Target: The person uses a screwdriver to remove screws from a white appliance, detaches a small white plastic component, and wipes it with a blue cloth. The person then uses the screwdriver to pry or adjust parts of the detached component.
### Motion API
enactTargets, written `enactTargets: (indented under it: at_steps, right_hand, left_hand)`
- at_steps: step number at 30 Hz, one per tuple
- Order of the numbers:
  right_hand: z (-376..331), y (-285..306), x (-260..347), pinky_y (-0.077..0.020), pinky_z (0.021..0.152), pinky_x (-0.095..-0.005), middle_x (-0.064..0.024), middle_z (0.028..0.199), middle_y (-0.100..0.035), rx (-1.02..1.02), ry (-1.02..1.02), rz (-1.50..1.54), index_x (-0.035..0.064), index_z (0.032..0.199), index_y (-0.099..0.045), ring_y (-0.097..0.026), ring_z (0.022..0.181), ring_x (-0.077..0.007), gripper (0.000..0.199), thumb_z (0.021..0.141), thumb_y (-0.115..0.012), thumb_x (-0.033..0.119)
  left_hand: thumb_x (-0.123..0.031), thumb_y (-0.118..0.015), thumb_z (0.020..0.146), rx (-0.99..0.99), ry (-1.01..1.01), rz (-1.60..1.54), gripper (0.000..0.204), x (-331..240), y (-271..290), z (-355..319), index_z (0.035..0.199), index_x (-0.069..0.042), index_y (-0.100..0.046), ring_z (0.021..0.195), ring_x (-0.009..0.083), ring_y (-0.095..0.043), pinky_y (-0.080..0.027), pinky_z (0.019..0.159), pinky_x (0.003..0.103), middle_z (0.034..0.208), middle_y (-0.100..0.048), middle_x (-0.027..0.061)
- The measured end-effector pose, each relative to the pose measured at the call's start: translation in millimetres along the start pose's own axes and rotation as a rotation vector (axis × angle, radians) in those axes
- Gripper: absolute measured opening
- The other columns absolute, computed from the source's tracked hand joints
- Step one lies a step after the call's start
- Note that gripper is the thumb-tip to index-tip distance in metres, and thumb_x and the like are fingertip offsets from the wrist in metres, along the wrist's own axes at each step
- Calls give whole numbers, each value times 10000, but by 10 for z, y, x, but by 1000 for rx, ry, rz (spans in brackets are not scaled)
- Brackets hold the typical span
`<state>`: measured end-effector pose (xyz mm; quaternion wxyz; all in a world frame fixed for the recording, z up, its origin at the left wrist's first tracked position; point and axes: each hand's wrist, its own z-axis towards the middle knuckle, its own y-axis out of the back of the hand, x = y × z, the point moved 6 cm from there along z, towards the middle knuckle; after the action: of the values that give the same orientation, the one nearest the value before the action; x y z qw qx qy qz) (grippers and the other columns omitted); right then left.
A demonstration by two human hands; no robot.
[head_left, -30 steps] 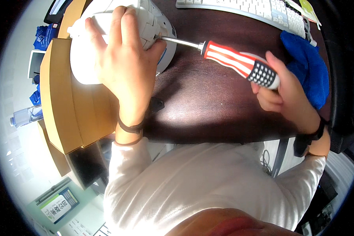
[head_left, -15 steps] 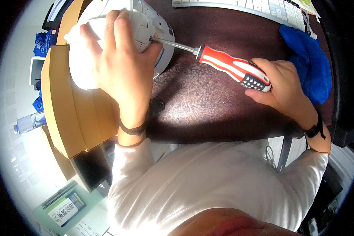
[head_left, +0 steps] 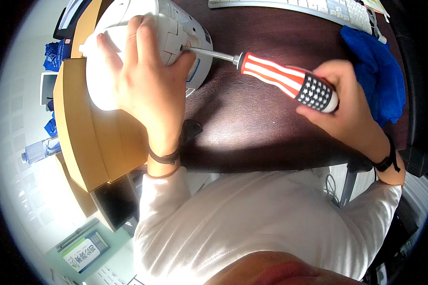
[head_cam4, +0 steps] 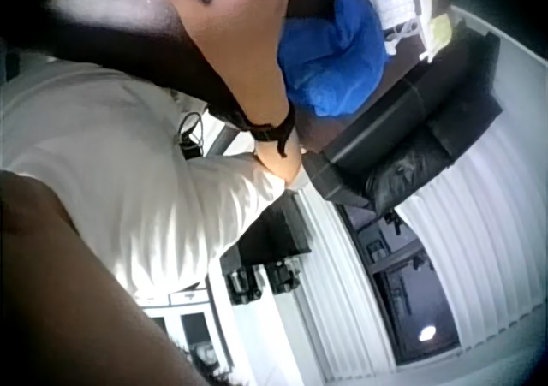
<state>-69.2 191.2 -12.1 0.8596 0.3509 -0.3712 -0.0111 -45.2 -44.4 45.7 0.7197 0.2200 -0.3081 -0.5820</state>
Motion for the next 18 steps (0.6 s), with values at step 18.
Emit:
enactTargets:
  at_steps: [18]
  right_hand:
    - [16, 82, -129, -452, 637, -204, -24, 836, -602, 19, -278, 242, 70, 1206, -464, -603, 744, -104, 441, 880, -686, 269]
  left_hand:
    - [-229, -848, 532, 28, -6, -14, 656, 5, 11, -5, 1135, -178, -596, 1264, 458, -452, -510, 871, 468, 1230, -616, -24]
